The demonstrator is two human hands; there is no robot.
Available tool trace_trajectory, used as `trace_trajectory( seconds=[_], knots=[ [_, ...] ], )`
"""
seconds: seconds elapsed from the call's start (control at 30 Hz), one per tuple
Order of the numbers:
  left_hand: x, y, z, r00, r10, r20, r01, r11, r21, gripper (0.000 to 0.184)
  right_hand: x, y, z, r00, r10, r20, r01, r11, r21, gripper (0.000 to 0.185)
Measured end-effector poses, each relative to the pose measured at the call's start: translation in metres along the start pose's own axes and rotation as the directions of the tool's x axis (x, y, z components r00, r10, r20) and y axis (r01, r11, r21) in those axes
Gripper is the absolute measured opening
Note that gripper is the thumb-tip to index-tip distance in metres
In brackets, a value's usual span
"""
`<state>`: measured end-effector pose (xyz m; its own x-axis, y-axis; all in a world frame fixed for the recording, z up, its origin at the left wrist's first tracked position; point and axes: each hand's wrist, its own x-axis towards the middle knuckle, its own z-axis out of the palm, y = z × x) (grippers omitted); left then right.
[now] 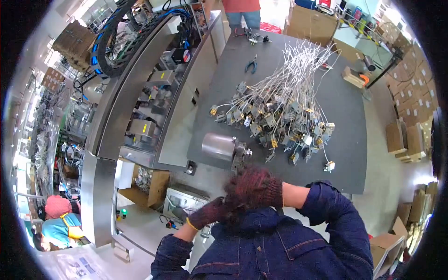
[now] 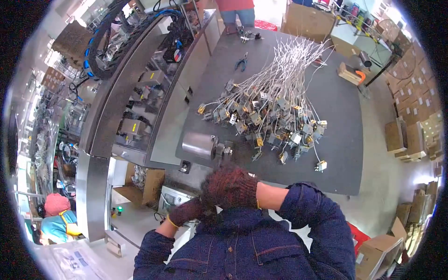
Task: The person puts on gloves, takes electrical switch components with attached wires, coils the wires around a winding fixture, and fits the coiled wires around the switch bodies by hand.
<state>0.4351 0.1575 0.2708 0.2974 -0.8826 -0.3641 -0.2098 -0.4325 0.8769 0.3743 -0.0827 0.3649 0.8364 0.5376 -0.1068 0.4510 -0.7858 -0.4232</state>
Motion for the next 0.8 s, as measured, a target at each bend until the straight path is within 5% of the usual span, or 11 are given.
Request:
trace_trajectory(
  seconds=[0.07, 0.13, 0.2, 0.33, 0.4, 0.47, 0.53, 0.6, 0.63, 0.73, 0.8],
  knots=[
    [0.003, 0.058, -0.004, 0.999, -0.013, 0.040, 0.000, 0.947, 0.320, 0.046, -0.002, 0.000, 0.007, 0.997, -0.015, 0.075, 0.016, 1.000, 0.000, 0.042],
    [0.017, 0.083, -0.006, 0.997, -0.074, -0.032, 0.079, 0.816, 0.573, 0.048, -0.022, 0.008, 0.036, 0.942, 0.032, -0.335, 0.088, 0.938, 0.335, 0.031],
    [0.012, 0.122, -0.016, 0.949, 0.095, -0.302, -0.015, 0.966, 0.258, 0.047, -0.018, 0.005, 0.058, 0.889, 0.173, -0.424, 0.029, 0.903, 0.428, 0.035],
    [0.033, 0.123, 0.006, 0.804, 0.166, -0.571, -0.408, 0.852, -0.328, 0.040, -0.005, -0.021, 0.080, 0.640, 0.431, -0.636, -0.113, 0.872, 0.477, 0.048],
    [0.038, 0.123, 0.011, 0.685, 0.362, -0.632, -0.347, 0.925, 0.155, 0.039, -0.014, -0.015, 0.069, 0.674, 0.401, -0.621, -0.069, 0.871, 0.487, 0.053],
    [0.038, 0.119, 0.011, 0.675, 0.499, -0.543, -0.215, 0.838, 0.502, 0.035, -0.018, -0.020, 0.047, 0.578, 0.663, -0.476, 0.144, 0.492, 0.859, 0.028],
    [0.031, 0.141, 0.019, 0.755, -0.115, -0.646, -0.202, 0.895, -0.397, 0.034, -0.021, -0.028, 0.032, 0.528, 0.729, -0.436, 0.264, 0.348, 0.900, 0.025],
    [0.024, 0.132, 0.022, 0.785, 0.023, -0.619, -0.297, 0.891, -0.343, 0.031, -0.028, -0.023, 0.048, 0.551, 0.593, -0.587, -0.187, 0.774, 0.605, 0.025],
    [0.027, 0.115, 0.022, 0.802, 0.139, -0.581, -0.249, 0.962, -0.113, 0.030, -0.032, -0.015, 0.062, 0.560, 0.545, -0.624, -0.102, 0.793, 0.601, 0.025],
    [0.029, 0.101, 0.037, 0.840, -0.082, -0.537, -0.205, 0.868, -0.452, 0.030, -0.042, -0.009, 0.069, 0.575, 0.263, -0.775, -0.122, 0.964, 0.237, 0.032],
    [0.019, 0.130, 0.028, 0.873, 0.116, -0.474, -0.155, 0.987, -0.045, 0.033, -0.044, -0.008, 0.078, 0.526, 0.183, -0.831, -0.164, 0.980, 0.113, 0.034]
  ],
)
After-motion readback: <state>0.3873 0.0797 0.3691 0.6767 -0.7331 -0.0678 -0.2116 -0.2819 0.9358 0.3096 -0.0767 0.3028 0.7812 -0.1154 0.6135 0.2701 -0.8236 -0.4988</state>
